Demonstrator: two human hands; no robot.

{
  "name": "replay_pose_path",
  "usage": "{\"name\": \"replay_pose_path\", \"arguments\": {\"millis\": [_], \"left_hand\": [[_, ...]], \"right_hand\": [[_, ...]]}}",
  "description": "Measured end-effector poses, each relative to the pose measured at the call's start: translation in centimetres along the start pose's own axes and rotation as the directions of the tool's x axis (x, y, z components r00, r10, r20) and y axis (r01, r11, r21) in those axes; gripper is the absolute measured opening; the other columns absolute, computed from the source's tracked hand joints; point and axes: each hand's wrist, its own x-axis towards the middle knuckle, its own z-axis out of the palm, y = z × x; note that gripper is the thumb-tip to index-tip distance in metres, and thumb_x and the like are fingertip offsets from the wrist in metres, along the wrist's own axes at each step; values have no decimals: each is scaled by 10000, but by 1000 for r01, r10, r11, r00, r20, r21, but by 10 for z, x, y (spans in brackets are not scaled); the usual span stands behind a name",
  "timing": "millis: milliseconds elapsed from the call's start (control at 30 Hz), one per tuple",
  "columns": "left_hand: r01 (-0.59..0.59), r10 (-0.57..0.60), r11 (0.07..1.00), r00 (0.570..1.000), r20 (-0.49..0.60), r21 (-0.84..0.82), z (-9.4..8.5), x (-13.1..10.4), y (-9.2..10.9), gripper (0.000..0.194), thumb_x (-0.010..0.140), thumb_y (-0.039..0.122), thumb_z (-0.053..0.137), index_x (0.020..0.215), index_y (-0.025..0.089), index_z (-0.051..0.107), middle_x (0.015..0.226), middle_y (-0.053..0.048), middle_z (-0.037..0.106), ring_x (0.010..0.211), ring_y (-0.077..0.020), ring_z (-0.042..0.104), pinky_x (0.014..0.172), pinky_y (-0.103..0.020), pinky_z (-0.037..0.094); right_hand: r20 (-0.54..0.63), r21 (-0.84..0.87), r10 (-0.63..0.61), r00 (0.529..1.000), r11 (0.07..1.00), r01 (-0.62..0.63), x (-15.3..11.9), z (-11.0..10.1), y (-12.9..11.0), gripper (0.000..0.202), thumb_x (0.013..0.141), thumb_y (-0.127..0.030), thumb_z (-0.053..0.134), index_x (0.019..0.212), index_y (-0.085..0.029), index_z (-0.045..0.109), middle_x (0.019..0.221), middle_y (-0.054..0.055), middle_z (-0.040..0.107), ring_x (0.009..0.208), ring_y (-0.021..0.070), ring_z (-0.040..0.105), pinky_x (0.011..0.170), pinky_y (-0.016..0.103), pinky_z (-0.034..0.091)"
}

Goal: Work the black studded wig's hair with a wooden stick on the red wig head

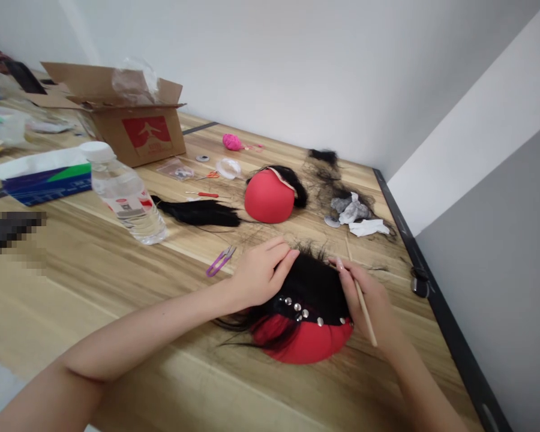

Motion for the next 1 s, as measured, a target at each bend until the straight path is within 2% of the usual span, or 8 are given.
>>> {"name": "replay_pose_path", "arguments": {"millis": [233,333,400,567,700,800,900,1000], "left_hand": [[-157,149,981,986,-75,-114,-19,7,11,335,1022,245,408,725,178,546,898,-82,657,1035,-198,632,946,-346,505],[-314,386,860,916,111,-403,-21,5,19,295,1017,215,423,762,169,564,898,-101,681,1008,-197,677,922,-327,558],[-274,448,795,867,219,-541,-18,3,21,297,1020,222,422,770,161,570,920,-121,701,976,-199,696,890,-313,576],[-51,223,837,941,255,-544,-6,3,7,390,1034,287,405,700,158,558,868,-111,703,896,-183,694,846,-308,562],[0,124,855,971,205,-519,0,4,-4,403,1043,315,388,707,161,549,793,-79,685,825,-163,667,864,-328,542],[17,93,859,978,189,-512,4,2,-3,403,1039,331,399,711,162,561,793,-76,684,814,-161,649,871,-329,530],[28,79,856,980,184,-516,5,0,-1,408,1037,351,400,713,166,564,798,-76,688,802,-161,633,886,-339,522],[39,67,847,982,179,-531,6,1,-2,434,1041,371,386,687,171,538,763,-61,675,787,-158,619,945,-368,503]], "right_hand": [[-112,-17,82,990,996,-85,4,-15,7,399,990,-480,464,1107,-183,704,1127,121,753,1023,292,718,929,471,542],[-167,107,197,966,978,-181,2,-20,0,423,1007,-501,420,1066,-212,723,1112,97,762,1014,279,726,944,479,541],[-181,205,250,951,955,-212,1,-23,-6,433,1013,-505,409,1056,-213,726,1096,96,766,999,267,733,947,470,551],[-292,465,233,928,882,-76,0,-34,-12,522,1005,-571,378,1027,-193,737,970,114,777,959,305,745,912,529,572],[-185,607,138,973,795,2,-3,-42,-16,723,973,-698,202,1185,-239,718,1070,129,766,1017,340,730,841,558,601],[-175,549,105,979,836,9,-8,-46,-35,380,945,-538,558,1154,-276,736,1042,89,777,877,305,760,726,460,641],[-129,484,191,973,868,-106,-10,-48,-59,63,873,-301,725,908,-267,765,768,17,756,710,205,734,627,304,608],[13,686,159,987,717,-124,-7,-44,-74,203,885,-300,711,702,-232,655,609,-29,634,552,145,658,505,249,537]]}}
